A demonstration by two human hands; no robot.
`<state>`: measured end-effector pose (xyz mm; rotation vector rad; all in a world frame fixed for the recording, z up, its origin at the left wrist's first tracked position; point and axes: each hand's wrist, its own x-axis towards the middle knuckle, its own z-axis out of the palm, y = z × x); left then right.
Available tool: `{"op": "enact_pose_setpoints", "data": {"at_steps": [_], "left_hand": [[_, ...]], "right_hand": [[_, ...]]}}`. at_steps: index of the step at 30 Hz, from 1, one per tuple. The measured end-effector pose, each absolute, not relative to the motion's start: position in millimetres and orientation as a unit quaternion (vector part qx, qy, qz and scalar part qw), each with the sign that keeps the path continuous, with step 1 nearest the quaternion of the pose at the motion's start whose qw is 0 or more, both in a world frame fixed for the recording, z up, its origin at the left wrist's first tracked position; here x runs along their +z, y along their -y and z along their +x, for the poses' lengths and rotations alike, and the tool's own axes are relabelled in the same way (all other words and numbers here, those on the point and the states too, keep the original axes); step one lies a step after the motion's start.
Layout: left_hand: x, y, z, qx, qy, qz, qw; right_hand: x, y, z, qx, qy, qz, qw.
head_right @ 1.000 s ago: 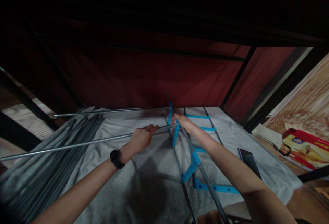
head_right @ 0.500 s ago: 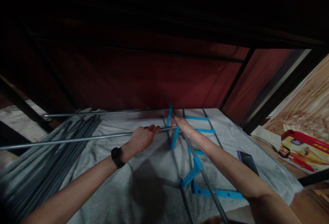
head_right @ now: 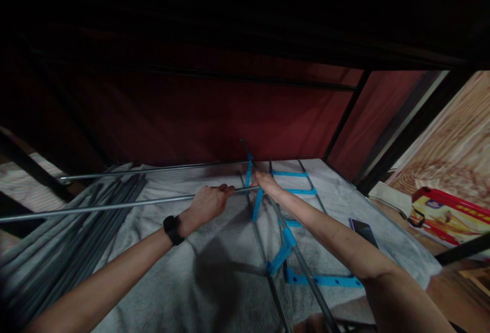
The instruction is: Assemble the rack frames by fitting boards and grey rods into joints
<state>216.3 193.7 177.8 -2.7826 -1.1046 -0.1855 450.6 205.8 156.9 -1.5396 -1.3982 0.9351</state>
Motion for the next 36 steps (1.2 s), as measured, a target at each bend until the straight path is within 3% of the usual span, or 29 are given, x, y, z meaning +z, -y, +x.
{"op": "enact_pose_setpoints", "data": {"at_steps": [10, 24, 36], "left_hand": [[177.8, -190.8, 197.2, -0.062, 0.404, -0.908, 0.092], [164.9, -176.6, 138.1, -0.052, 0.445, -0.887, 0.112], [135.5, -153.3, 121.0, -0.173, 0.433, -0.865, 0.186]], "right_hand": [[159.1, -206.8, 445.3, 0.393, 0.538, -0.611, 0.426], [164.7, -214.8, 441.6, 0.257, 0.633, -0.665, 0.301], [159.3, -198.6, 462.1, 0.246, 0.626, -0.67, 0.313]]}}
